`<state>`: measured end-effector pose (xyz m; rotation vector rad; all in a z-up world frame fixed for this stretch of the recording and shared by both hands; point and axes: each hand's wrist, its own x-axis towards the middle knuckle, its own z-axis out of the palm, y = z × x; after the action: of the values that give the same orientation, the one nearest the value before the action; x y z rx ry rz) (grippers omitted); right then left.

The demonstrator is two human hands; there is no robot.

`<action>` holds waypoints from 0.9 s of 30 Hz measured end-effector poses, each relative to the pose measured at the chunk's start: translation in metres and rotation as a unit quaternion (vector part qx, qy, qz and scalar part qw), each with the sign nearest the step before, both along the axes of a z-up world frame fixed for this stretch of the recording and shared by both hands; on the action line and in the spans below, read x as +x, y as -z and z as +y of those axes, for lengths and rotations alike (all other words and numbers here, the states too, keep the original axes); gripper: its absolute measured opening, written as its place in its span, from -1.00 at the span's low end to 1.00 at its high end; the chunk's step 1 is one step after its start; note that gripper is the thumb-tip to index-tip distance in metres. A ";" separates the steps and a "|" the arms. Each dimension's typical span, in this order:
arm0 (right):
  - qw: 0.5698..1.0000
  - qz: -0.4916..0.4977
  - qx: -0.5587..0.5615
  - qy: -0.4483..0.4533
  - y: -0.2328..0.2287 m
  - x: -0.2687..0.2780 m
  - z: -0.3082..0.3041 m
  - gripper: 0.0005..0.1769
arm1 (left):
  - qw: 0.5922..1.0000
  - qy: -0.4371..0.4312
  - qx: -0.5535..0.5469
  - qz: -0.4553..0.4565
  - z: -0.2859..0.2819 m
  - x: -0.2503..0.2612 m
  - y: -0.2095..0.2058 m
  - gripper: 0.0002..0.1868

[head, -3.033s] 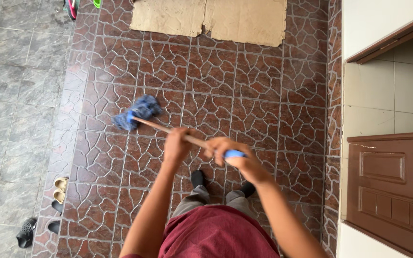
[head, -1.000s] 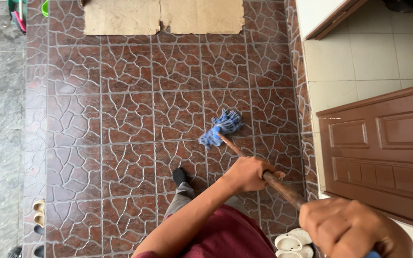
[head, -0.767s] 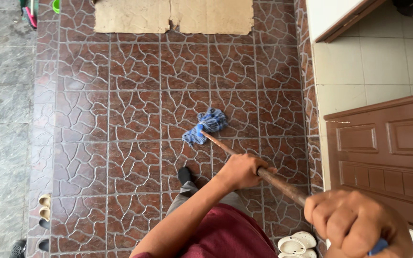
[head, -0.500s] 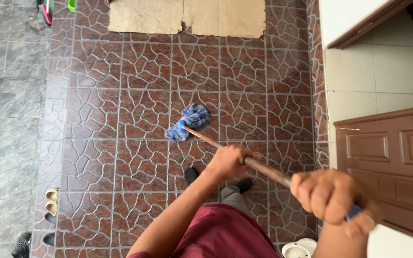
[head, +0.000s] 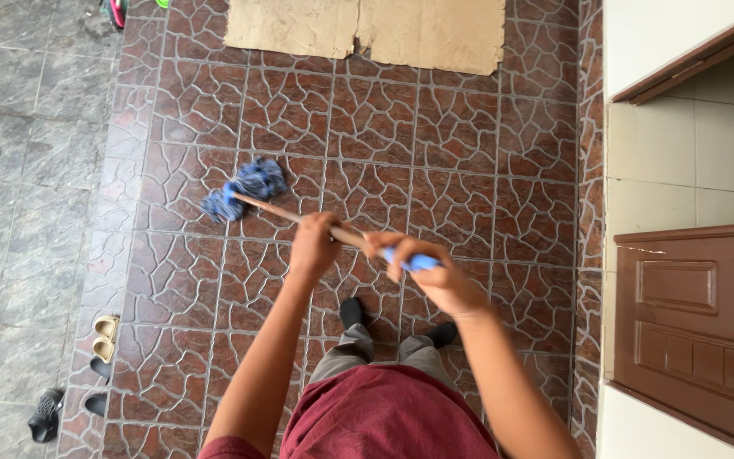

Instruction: The person cleans a tiled entryway by pushing a mop across the floor, moving around a shoe rack and other items on the floor.

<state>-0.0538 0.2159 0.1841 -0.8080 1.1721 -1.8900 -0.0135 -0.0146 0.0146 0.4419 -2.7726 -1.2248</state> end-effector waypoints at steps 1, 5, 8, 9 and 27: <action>0.997 -0.022 0.055 0.041 0.011 0.002 -0.015 -0.87 | 1.000 -0.002 -0.001 -0.001 -0.011 0.002 0.011 -0.82; 0.980 0.022 0.131 0.151 0.046 0.014 -0.054 -0.74 | 0.987 -0.028 -0.080 0.134 -0.040 0.008 0.044 -0.75; 0.976 -0.005 0.160 0.151 0.052 0.019 -0.062 -0.70 | 0.997 -0.038 -0.045 0.046 -0.048 0.011 0.046 -0.74; 0.976 -0.005 0.160 0.151 0.051 0.018 -0.061 -0.70 | 0.999 -0.040 -0.017 -0.021 -0.050 0.011 0.045 -0.74; 0.962 -0.027 0.153 0.226 -0.059 0.009 0.066 -0.63 | 0.986 0.082 0.043 0.140 0.073 -0.031 0.016 -0.68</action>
<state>-0.0451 0.2819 0.2434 -0.3337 1.6684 -1.9935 -0.0446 0.0583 -0.0013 0.0390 -2.5636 -1.3289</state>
